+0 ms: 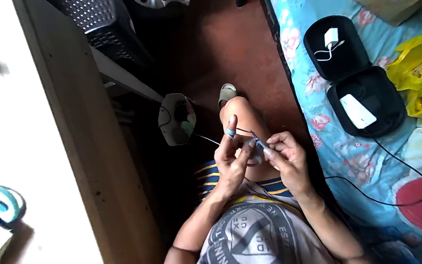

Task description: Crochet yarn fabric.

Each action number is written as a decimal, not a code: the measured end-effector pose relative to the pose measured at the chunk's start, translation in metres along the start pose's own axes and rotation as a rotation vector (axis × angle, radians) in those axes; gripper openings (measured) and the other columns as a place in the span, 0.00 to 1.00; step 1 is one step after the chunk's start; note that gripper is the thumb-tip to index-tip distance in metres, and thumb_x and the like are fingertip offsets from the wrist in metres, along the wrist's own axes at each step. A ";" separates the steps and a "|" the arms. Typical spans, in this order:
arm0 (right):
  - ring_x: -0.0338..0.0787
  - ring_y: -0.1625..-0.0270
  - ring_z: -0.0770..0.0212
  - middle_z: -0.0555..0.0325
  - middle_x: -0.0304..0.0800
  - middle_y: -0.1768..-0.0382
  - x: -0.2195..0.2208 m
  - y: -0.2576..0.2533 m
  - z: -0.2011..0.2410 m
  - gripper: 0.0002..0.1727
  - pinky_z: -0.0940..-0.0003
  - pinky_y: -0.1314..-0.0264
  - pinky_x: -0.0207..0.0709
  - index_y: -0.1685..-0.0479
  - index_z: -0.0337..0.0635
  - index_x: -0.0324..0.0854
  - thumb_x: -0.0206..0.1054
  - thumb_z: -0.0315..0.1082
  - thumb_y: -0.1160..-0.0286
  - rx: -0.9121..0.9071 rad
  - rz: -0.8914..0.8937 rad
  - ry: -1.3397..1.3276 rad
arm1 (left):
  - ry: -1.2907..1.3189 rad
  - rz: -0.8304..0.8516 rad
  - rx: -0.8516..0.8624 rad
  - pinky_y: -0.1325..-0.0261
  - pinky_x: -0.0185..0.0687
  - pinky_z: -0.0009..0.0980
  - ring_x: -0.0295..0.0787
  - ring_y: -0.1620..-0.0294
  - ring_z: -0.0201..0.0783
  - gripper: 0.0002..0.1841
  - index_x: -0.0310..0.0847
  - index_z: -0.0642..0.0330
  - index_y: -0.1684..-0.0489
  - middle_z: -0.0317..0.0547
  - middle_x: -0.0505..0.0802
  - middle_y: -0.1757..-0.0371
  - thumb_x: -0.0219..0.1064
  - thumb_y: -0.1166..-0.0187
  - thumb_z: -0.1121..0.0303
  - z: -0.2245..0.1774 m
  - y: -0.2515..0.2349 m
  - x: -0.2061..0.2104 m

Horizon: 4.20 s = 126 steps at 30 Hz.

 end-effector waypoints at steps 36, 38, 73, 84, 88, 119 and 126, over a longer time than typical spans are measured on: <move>0.88 0.67 0.68 0.50 0.92 0.69 -0.008 0.012 0.012 0.12 0.79 0.62 0.80 0.55 0.36 0.93 0.62 0.26 0.18 -0.558 -0.062 0.694 | 0.235 0.104 -0.344 0.66 0.85 0.22 0.86 0.74 0.27 0.36 0.66 0.59 0.13 0.42 0.92 0.67 0.63 0.27 0.86 0.005 -0.018 -0.020; 0.90 0.67 0.65 0.49 0.93 0.69 -0.006 0.014 0.015 0.12 0.77 0.64 0.80 0.55 0.37 0.94 0.62 0.26 0.18 -0.584 -0.078 0.758 | 0.243 0.099 -0.355 0.68 0.84 0.22 0.85 0.75 0.27 0.36 0.66 0.59 0.14 0.42 0.91 0.68 0.62 0.28 0.86 0.006 -0.018 -0.020; 0.72 0.81 0.82 0.66 0.86 0.75 0.008 -0.011 0.003 0.07 0.88 0.81 0.61 0.55 0.42 0.79 0.61 0.22 0.25 0.207 0.106 -0.146 | -0.251 0.092 0.259 0.51 0.90 0.28 0.92 0.61 0.30 0.25 0.78 0.69 0.28 0.46 0.95 0.59 0.67 0.28 0.85 -0.008 -0.008 -0.008; 0.91 0.66 0.64 0.47 0.93 0.69 0.006 0.014 0.015 0.11 0.79 0.61 0.82 0.60 0.33 0.92 0.63 0.25 0.20 -0.600 -0.225 0.822 | 0.135 0.047 -0.203 0.60 0.89 0.25 0.92 0.67 0.27 0.30 0.78 0.66 0.24 0.40 0.97 0.60 0.67 0.30 0.88 -0.001 -0.017 -0.016; 0.91 0.66 0.64 0.48 0.93 0.69 0.004 0.014 0.016 0.11 0.77 0.62 0.82 0.58 0.35 0.93 0.62 0.25 0.19 -0.641 -0.184 0.843 | 0.156 0.084 -0.246 0.60 0.89 0.25 0.91 0.67 0.27 0.28 0.79 0.67 0.26 0.41 0.96 0.61 0.66 0.30 0.88 0.000 -0.021 -0.021; 0.83 0.69 0.82 0.67 0.90 0.67 0.002 -0.001 0.001 0.09 0.87 0.65 0.77 0.51 0.34 0.84 0.62 0.21 0.24 -0.089 0.045 0.120 | -0.117 0.075 -0.213 0.65 0.87 0.23 0.89 0.71 0.27 0.38 0.65 0.63 0.13 0.41 0.94 0.64 0.68 0.28 0.86 -0.008 -0.022 -0.016; 0.80 0.73 0.83 0.66 0.89 0.69 0.014 -0.015 0.015 0.07 0.89 0.70 0.73 0.52 0.38 0.82 0.63 0.23 0.23 -0.026 0.065 0.115 | -0.328 0.083 0.306 0.60 0.87 0.25 0.89 0.67 0.30 0.22 0.80 0.76 0.33 0.50 0.94 0.63 0.68 0.28 0.84 -0.013 -0.013 -0.010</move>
Point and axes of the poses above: each hand's wrist, its own y-axis away from the middle knuckle, its own x-axis out of the palm, z = x × y, the point moved 5 cm from there along -y, towards the middle knuckle
